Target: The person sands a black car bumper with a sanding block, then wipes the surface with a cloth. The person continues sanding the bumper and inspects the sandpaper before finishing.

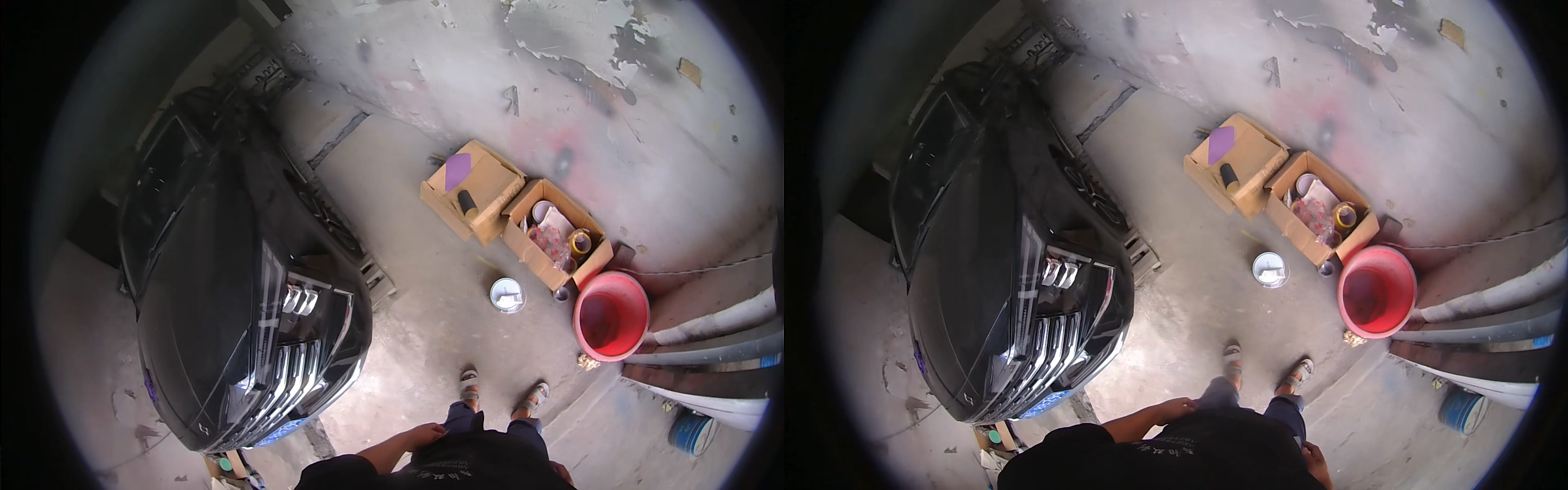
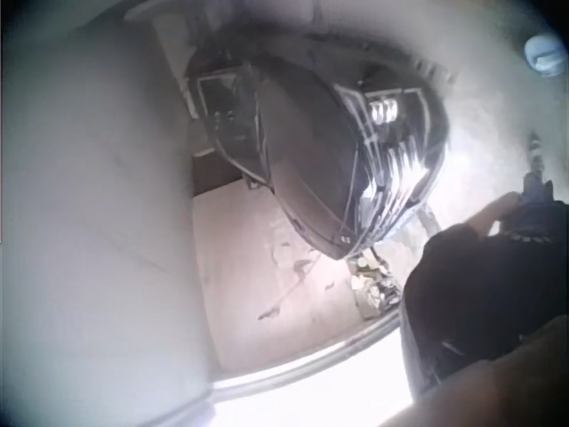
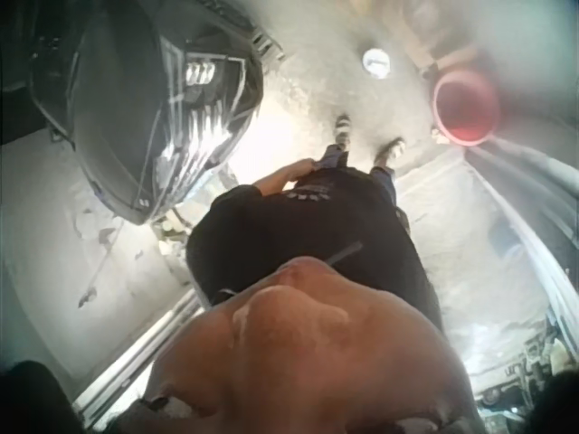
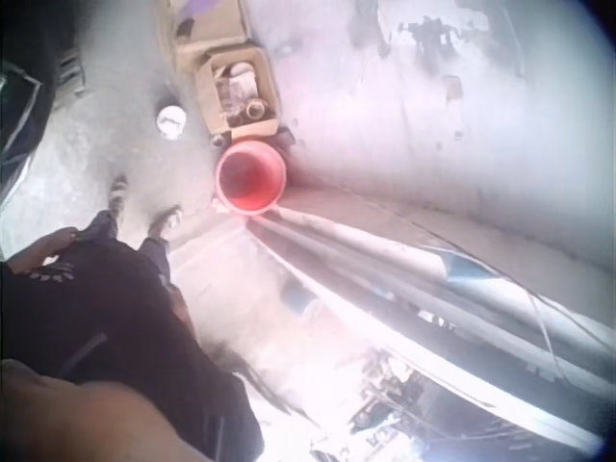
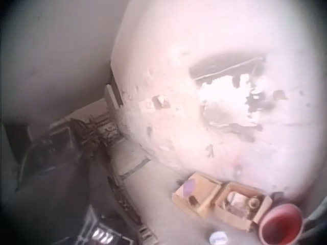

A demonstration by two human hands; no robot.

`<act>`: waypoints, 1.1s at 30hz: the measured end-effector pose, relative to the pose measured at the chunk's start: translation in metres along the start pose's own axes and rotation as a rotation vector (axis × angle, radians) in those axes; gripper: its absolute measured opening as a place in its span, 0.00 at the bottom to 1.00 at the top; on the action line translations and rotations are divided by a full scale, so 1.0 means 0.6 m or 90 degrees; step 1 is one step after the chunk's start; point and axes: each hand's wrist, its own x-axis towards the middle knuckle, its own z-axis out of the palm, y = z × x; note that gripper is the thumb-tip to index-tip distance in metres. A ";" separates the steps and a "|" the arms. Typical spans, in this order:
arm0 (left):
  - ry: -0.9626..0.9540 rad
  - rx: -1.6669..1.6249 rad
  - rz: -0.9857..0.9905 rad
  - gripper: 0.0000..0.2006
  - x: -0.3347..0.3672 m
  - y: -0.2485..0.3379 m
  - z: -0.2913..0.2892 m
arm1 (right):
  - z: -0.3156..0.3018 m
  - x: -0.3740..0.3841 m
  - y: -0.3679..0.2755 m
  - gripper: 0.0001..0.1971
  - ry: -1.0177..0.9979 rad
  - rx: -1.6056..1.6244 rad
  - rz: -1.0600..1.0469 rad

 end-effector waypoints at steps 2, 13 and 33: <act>0.064 0.030 -0.001 0.18 0.000 -0.002 0.037 | -0.039 -0.004 -0.015 0.22 -0.027 -0.006 -0.034; 0.068 0.068 -0.076 0.18 -0.113 0.097 0.143 | -0.160 0.039 -0.006 0.21 -0.061 0.052 0.005; -0.064 -0.373 -0.261 0.16 -0.091 0.106 0.000 | -0.054 0.127 -0.025 0.25 -0.010 0.196 0.099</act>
